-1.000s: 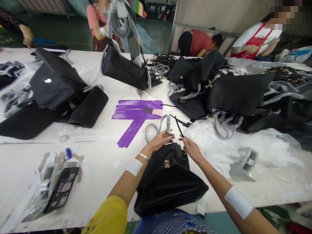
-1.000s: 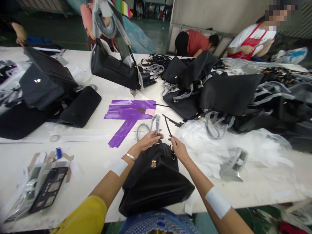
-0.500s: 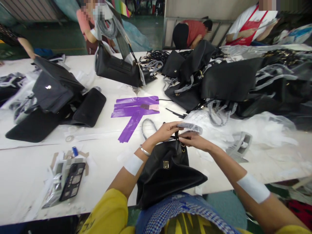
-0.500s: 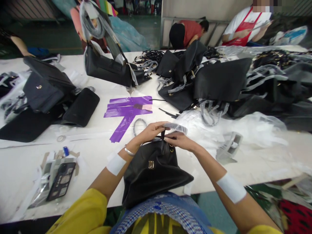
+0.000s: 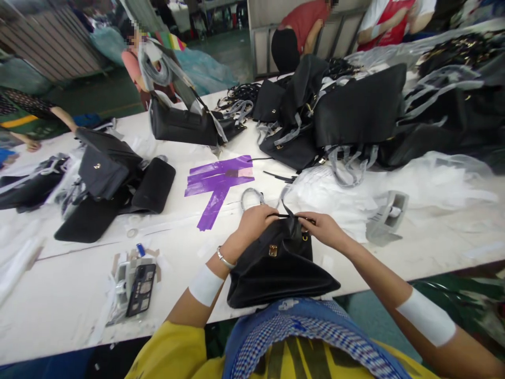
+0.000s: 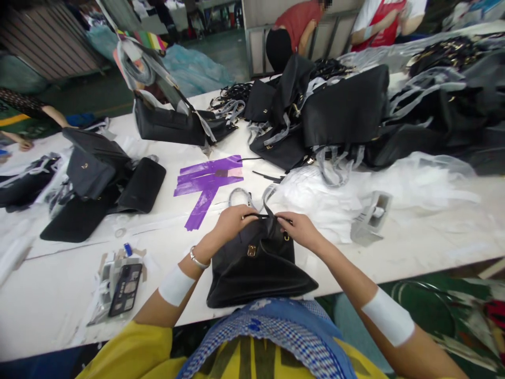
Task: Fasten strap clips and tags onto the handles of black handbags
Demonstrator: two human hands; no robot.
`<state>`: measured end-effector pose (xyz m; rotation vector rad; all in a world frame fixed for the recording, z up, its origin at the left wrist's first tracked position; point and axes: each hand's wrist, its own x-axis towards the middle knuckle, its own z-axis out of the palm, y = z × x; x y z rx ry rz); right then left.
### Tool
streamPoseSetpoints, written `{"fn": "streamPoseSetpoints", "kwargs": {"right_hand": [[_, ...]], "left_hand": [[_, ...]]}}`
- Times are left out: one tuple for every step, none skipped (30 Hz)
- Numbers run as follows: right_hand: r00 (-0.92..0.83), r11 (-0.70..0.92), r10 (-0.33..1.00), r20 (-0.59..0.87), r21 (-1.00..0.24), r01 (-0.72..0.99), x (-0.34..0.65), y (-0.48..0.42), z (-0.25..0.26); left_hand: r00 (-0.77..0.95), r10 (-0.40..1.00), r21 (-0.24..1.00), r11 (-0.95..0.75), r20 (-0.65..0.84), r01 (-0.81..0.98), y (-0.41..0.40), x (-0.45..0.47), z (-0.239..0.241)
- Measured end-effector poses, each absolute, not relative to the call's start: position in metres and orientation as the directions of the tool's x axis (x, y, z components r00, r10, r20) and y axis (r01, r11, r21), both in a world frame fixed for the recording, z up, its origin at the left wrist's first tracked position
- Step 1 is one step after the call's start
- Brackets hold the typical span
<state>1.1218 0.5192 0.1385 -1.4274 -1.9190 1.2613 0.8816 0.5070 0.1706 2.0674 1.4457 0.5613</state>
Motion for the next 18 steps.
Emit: {"fn": "streamPoseSetpoints", "kwargs": {"right_hand": [[-0.377,0.108,0.919,-0.115,-0.846,0.522,1.123,0.518,0.139],[-0.371,0.156,0.927,-0.061,-0.835,0.528,1.125,0.517,0.140],[-0.355,0.190,0.935,-0.015,-0.823,0.536,1.127,0.516,0.142],[-0.323,0.199,0.946,0.017,-0.819,0.539,1.128,0.515,0.143],[-0.276,0.176,0.961,0.029,-0.832,0.525,1.129,0.514,0.145],[-0.227,0.130,0.974,0.020,-0.866,0.483,1.129,0.513,0.146],[-0.184,0.070,0.983,-0.007,-0.909,0.410,1.129,0.511,0.146],[-0.152,0.010,0.988,-0.040,-0.949,0.316,1.128,0.509,0.147],[-0.130,-0.036,0.989,-0.065,-0.976,0.217,1.126,0.507,0.146],[-0.119,-0.063,0.990,-0.078,-0.990,0.127,1.123,0.505,0.145],[-0.122,-0.072,0.989,-0.080,-0.995,0.062,1.119,0.503,0.144],[-0.132,-0.071,0.989,-0.074,-0.997,0.023,1.116,0.501,0.143],[-0.146,-0.065,0.987,-0.066,-0.998,0.009,1.112,0.500,0.143],[-0.165,-0.054,0.985,-0.055,-0.998,0.012,1.108,0.499,0.142],[-0.187,-0.034,0.982,-0.038,-0.999,0.025,1.105,0.498,0.142],[-0.209,-0.003,0.978,-0.012,-0.999,0.044,1.103,0.499,0.143],[-0.230,0.038,0.973,0.022,-0.997,0.063,1.101,0.499,0.144],[-0.251,0.080,0.966,0.058,-0.994,0.078,1.100,0.499,0.145]], "left_hand": [[0.319,0.947,0.628,-0.275,0.045,0.728,0.506,0.884,0.175],[0.301,0.951,0.622,-0.274,0.064,0.734,0.505,0.886,0.178],[0.282,0.956,0.626,-0.269,0.081,0.732,0.503,0.889,0.181],[0.261,0.960,0.639,-0.262,0.098,0.723,0.502,0.891,0.184],[0.237,0.964,0.658,-0.255,0.118,0.708,0.501,0.893,0.185],[0.213,0.967,0.685,-0.248,0.137,0.685,0.499,0.894,0.186],[0.187,0.970,0.716,-0.243,0.158,0.654,0.498,0.896,0.187],[0.158,0.971,0.750,-0.237,0.177,0.617,0.496,0.897,0.187],[0.128,0.973,0.785,-0.232,0.193,0.575,0.495,0.899,0.187],[0.100,0.974,0.816,-0.225,0.204,0.532,0.493,0.900,0.187],[0.077,0.976,0.844,-0.217,0.206,0.491,0.491,0.902,0.187],[0.060,0.978,0.868,-0.205,0.200,0.452,0.489,0.905,0.187],[0.048,0.981,0.890,-0.190,0.187,0.414,0.488,0.908,0.186],[0.040,0.984,0.910,-0.175,0.173,0.375,0.486,0.911,0.186],[0.036,0.987,0.927,-0.161,0.159,0.338,0.484,0.914,0.186],[0.036,0.988,0.939,-0.152,0.148,0.308,0.483,0.916,0.186],[0.041,0.989,0.946,-0.149,0.143,0.290,0.482,0.919,0.187],[0.047,0.989,0.947,-0.150,0.143,0.283,0.480,0.921,0.188]]}}
